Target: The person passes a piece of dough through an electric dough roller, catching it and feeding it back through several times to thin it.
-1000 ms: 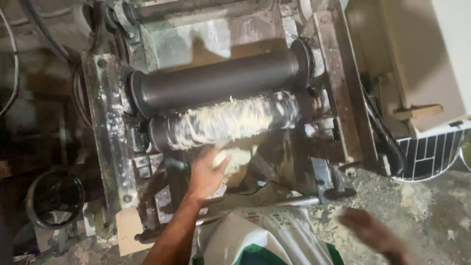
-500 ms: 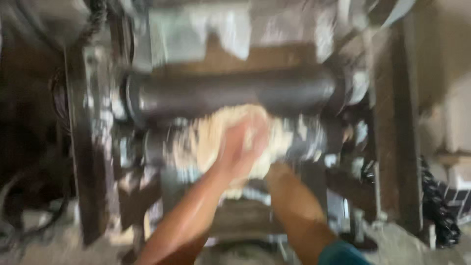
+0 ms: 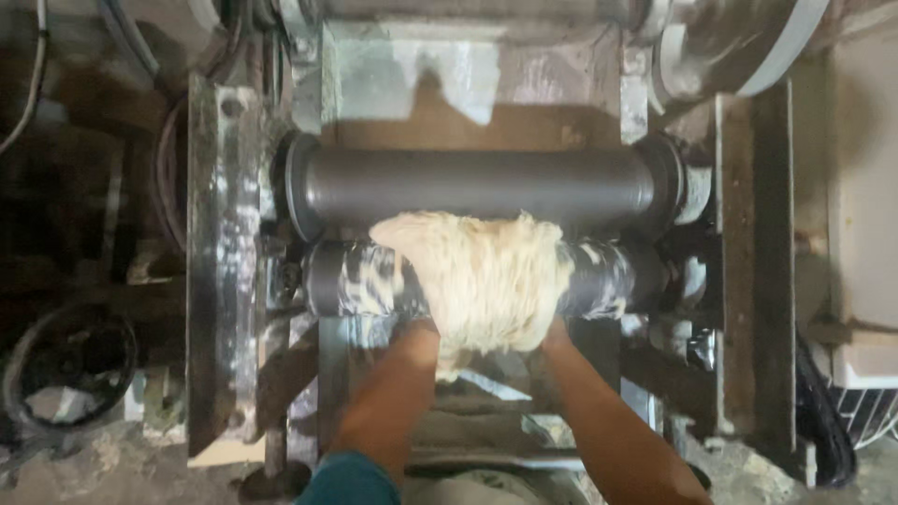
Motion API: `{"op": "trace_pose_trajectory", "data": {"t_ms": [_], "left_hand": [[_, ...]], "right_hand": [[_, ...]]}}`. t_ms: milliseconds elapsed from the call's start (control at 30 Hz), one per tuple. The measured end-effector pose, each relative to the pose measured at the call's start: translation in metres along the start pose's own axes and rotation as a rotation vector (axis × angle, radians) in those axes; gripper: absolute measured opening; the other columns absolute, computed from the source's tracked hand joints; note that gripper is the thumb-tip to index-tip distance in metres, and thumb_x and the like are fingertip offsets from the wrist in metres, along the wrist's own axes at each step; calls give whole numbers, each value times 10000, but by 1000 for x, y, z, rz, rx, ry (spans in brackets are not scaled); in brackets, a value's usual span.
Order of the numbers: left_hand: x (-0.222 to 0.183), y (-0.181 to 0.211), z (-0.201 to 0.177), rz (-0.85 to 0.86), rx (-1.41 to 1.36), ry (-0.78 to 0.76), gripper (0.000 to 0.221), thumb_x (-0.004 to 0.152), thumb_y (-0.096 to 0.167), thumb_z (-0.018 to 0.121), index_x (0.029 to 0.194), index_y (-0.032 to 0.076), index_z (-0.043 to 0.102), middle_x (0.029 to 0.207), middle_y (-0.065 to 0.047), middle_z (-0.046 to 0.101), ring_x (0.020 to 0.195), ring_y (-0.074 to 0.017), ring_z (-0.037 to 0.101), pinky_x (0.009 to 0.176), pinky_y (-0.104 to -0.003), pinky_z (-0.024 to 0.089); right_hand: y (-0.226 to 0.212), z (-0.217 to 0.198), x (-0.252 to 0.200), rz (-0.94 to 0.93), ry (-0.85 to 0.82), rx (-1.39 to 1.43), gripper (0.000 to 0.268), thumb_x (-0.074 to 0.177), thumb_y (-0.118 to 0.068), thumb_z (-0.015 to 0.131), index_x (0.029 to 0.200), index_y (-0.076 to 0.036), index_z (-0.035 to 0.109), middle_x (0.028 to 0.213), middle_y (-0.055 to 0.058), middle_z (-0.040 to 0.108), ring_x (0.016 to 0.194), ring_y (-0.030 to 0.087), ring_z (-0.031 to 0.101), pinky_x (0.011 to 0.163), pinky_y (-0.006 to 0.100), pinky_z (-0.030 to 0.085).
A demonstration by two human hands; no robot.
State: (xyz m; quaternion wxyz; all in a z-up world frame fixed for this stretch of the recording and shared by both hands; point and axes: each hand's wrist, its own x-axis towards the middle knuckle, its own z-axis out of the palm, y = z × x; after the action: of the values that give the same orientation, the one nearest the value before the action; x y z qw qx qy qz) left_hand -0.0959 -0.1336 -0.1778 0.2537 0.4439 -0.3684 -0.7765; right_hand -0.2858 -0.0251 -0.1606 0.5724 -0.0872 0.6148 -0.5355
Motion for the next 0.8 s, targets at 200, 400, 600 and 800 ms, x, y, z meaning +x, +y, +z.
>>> {"op": "trace_pose_trajectory", "data": {"t_ms": [200, 400, 600, 800], "left_hand": [[23, -8, 9, 56, -136, -36, 319, 1006, 288, 698, 1228, 90, 582, 1238, -125, 573, 1139, -327, 559, 1001, -465, 449], [28, -12, 2, 75, -132, -46, 337, 1010, 294, 678, 1252, 82, 574, 1259, -132, 573, 1154, -329, 560, 1012, -471, 452], [42, -14, 2, 74, -113, -94, 357, 1014, 299, 658, 1276, 75, 566, 1281, -139, 573, 1170, -332, 560, 1022, -476, 454], [43, -24, -4, 89, -124, -111, 378, 1018, 304, 638, 1300, 67, 558, 1303, -145, 572, 1186, -335, 561, 1033, -482, 457]], "right_hand": [[14, -2, 17, 87, -76, -10, 524, 1011, -499, 481, 1149, -14, 624, 1076, 123, 689, 1046, 252, 681, 996, 425, 553], [18, 7, 19, 145, -204, -26, 516, 1016, -486, 481, 1174, -14, 620, 1102, 129, 684, 1060, 258, 677, 999, 431, 551], [10, 24, 36, 145, -255, -37, 508, 1022, -472, 481, 1199, -14, 615, 1128, 135, 680, 1074, 263, 672, 1001, 436, 549], [6, 23, 31, 115, -280, -51, 502, 1027, -458, 481, 1224, -14, 610, 1154, 142, 676, 1089, 268, 667, 1003, 442, 547]]}}
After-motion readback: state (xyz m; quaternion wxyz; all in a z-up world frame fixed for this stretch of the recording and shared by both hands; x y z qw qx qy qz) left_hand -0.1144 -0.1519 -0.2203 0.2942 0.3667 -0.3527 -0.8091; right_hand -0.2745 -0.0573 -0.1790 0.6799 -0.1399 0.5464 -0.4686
